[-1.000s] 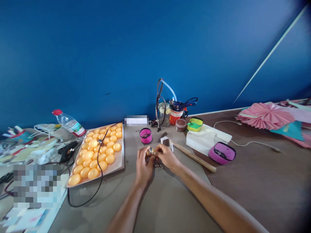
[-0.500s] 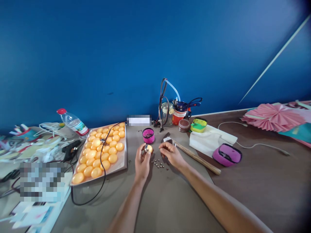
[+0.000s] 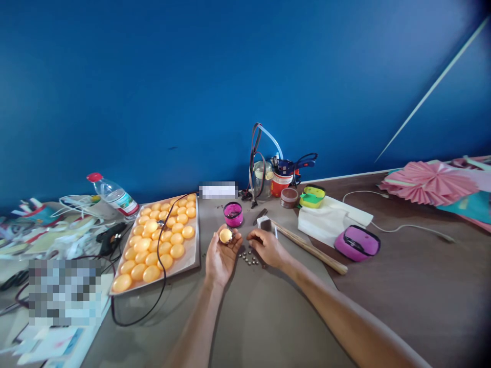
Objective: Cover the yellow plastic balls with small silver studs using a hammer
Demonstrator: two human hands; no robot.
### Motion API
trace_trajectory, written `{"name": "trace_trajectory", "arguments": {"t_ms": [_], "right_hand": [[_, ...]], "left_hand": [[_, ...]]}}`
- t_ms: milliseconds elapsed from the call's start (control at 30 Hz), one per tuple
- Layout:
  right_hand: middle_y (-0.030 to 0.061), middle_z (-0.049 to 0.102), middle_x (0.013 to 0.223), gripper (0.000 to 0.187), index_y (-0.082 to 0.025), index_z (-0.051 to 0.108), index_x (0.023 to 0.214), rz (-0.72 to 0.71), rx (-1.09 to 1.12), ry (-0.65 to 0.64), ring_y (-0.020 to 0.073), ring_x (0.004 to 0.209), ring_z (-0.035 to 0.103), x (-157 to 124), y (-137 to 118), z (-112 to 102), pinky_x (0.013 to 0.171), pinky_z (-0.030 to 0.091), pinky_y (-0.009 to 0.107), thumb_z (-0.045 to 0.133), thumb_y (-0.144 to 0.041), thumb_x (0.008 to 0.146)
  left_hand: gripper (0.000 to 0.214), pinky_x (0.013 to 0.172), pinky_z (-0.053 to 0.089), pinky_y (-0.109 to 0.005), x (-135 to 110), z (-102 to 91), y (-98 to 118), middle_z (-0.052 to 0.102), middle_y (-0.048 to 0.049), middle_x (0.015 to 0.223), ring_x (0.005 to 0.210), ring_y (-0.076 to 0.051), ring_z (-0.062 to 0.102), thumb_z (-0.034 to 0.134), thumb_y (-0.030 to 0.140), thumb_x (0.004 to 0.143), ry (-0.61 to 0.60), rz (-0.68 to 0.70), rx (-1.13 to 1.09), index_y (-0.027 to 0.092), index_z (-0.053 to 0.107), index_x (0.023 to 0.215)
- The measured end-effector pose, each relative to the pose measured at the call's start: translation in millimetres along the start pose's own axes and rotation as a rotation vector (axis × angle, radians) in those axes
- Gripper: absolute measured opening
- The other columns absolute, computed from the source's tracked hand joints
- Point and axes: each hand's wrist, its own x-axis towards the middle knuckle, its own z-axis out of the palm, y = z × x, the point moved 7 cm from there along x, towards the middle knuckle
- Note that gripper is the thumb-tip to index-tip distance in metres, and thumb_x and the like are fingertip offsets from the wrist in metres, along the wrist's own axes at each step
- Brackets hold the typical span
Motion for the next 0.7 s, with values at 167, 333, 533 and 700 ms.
{"name": "trace_trajectory", "arguments": {"t_ms": [167, 333, 533, 700], "right_hand": [[0.0045, 0.065, 0.081, 0.015, -0.016, 0.061, 0.086, -0.100, -0.112, -0.041, 0.0150, 0.075, 0.059, -4.0, -8.3, 3.6, 0.069, 0.045, 0.026, 0.050, -0.010, 0.077], [0.0072, 0.064, 0.087, 0.016, -0.014, 0.061, 0.089, -0.160, -0.192, -0.100, 0.0165, 0.083, 0.059, -8.1, -14.5, 9.7, 0.074, 0.045, 0.027, 0.049, -0.010, 0.079], [0.0060, 0.061, 0.085, 0.016, -0.015, 0.061, 0.089, -0.223, -0.320, -0.243, 0.0158, 0.081, 0.057, -11.7, -20.8, 18.7, 0.075, 0.043, 0.026, 0.049, -0.011, 0.080], [0.0061, 0.059, 0.089, 0.017, -0.015, 0.061, 0.095, -0.208, -0.420, -0.300, 0.0157, 0.081, 0.055, -13.9, -21.6, 22.6, 0.076, 0.042, 0.026, 0.052, -0.015, 0.080]], "left_hand": [[0.030, 0.064, 0.050, -0.025, -0.3, -3.3, -1.3, 0.066, -0.0074, 0.088, 0.067, -0.012, 0.062, 0.061, 0.027, 0.078, 0.008, -0.018, 0.023, 0.018, 0.058, 0.106], [0.024, 0.060, 0.045, -0.021, 1.6, -4.8, -1.4, 0.062, -0.0046, 0.082, 0.060, -0.008, 0.053, 0.063, 0.028, 0.077, -0.030, -0.034, -0.004, 0.017, 0.060, 0.098], [0.020, 0.058, 0.041, -0.020, 0.1, -1.2, -1.8, 0.059, -0.0045, 0.080, 0.058, -0.007, 0.047, 0.063, 0.027, 0.076, -0.091, -0.036, 0.009, 0.016, 0.060, 0.093], [0.020, 0.058, 0.040, -0.021, -3.2, 5.0, -0.6, 0.060, -0.0042, 0.081, 0.058, -0.008, 0.048, 0.064, 0.024, 0.075, -0.141, 0.001, 0.051, 0.018, 0.060, 0.093]]}}
